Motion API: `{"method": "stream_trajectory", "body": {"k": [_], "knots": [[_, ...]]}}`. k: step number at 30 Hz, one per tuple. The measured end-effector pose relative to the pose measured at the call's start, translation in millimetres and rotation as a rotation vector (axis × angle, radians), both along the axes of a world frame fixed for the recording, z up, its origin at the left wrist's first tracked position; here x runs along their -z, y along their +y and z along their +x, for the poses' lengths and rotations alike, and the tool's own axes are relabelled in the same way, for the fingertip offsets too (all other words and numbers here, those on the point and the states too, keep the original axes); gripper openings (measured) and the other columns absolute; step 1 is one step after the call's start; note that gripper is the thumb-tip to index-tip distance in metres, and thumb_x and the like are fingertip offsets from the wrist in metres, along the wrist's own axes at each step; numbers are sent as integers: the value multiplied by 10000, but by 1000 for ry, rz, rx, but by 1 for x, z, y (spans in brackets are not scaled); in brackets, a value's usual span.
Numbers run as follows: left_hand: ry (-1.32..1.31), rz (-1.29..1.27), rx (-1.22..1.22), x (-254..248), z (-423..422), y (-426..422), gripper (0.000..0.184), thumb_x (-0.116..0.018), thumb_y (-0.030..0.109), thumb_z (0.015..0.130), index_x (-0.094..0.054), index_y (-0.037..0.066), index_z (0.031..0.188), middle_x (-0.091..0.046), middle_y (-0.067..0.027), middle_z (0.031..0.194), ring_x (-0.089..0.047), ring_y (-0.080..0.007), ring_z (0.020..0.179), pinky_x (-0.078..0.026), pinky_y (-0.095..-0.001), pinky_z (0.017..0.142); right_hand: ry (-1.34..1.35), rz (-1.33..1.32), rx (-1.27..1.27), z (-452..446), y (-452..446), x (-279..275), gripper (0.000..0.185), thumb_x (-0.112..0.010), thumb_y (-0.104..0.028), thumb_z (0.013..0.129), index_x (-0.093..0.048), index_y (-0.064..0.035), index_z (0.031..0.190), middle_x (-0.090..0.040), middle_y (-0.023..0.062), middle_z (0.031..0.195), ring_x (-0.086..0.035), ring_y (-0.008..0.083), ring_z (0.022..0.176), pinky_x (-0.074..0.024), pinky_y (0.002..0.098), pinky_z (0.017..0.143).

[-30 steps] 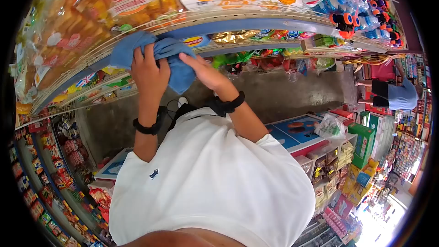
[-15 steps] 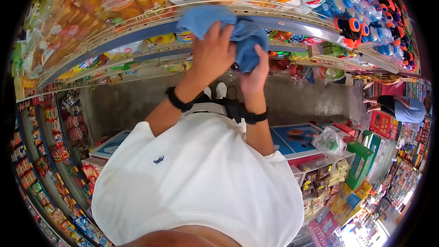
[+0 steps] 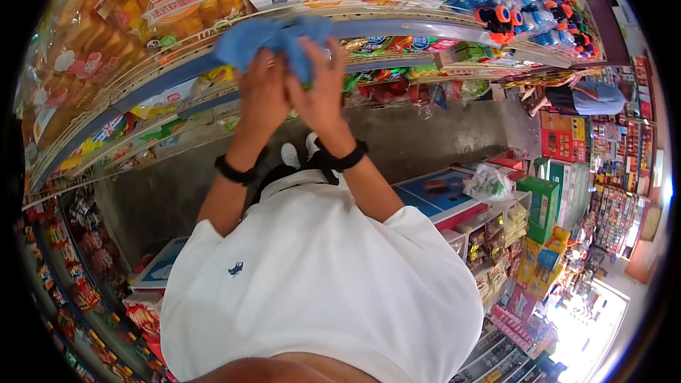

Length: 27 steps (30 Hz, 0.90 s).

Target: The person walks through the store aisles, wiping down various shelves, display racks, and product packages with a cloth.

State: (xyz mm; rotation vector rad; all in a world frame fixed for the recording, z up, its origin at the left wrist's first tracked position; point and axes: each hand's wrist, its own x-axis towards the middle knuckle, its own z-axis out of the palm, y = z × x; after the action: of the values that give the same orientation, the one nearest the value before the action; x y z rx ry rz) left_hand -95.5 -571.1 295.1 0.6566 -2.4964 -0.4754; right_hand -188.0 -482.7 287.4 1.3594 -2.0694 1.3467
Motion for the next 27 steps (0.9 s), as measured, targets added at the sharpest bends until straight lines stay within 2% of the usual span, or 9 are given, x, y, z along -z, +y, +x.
{"method": "stream_trajectory", "body": {"k": [2,4,6,9,14,16,19,22,27], "knots": [[8,13,-22,5,29,-15,507,-696,190,771,-560,32,1233,-546,-176,1186,-551,-360,1131,-346,-592,889,-112,53,-118,27,-13,0,650,-743,-67,706,-546,-129,1322,-448,225,1351,-445,415,1244,-411,486,1023],[31,-258,-207,5,53,-30,372,-690,209,766,-612,78,1105,-561,-116,1146,-566,-312,1082,-370,-588,856,-162,53,-220,41,-31,-2,643,-746,-66,704,-557,-142,1313,-444,231,1348,-465,432,1214,-433,483,1001],[7,-249,-244,4,70,-40,382,-697,196,753,-612,75,1106,-559,-117,1149,-559,-314,1092,-365,-588,860,-192,69,-336,51,-45,-2,669,-763,-71,696,-546,-148,1324,-444,238,1326,-524,457,1118,-491,455,935],[9,-229,-275,2,79,-47,398,-704,179,734,-611,70,1105,-559,-118,1148,-552,-325,1098,-359,-590,868,-272,105,-389,56,-53,-8,688,-768,-80,715,-521,-142,1353,-468,238,1282,-548,442,1077,-505,445,890],[-3,-110,-286,1,69,-40,465,-703,163,751,-582,52,1186,-550,-145,1159,-534,-373,1125,-358,-570,892,-404,47,-364,48,-51,-16,735,-798,-85,723,-493,-103,1391,-563,185,1161,-587,367,1028,-500,403,875],[49,-110,-247,6,62,-38,383,-680,149,734,-610,69,1102,-568,-123,1115,-554,-364,1062,-395,-574,850,-409,52,-374,41,-46,-16,746,-804,-88,724,-489,-97,1400,-583,181,1127,-599,359,1002,-503,397,864],[52,-87,-195,3,46,-29,361,-675,147,749,-613,71,1096,-575,-127,1088,-567,-368,1013,-412,-562,830,-384,40,-358,27,-39,-13,701,-805,-89,719,-536,-86,1366,-603,169,1104,-621,333,958,-508,381,848],[80,-97,-146,1,21,-15,341,-708,176,767,-601,60,1069,-567,-150,1070,-572,-391,966,-441,-522,801,-439,13,-295,8,-26,-8,644,-793,-101,719,-582,-96,1328,-579,182,1056,-606,370,940,-513,415,824],[132,-134,-144,0,-33,18,324,-702,185,769,-616,80,1064,-592,-129,1042,-590,-366,922,-445,-511,792,-394,-98,-198,-39,4,-1,528,-735,-38,708,-661,-75,1230,-582,166,1009,-610,327,871,-514,385,786]]}}
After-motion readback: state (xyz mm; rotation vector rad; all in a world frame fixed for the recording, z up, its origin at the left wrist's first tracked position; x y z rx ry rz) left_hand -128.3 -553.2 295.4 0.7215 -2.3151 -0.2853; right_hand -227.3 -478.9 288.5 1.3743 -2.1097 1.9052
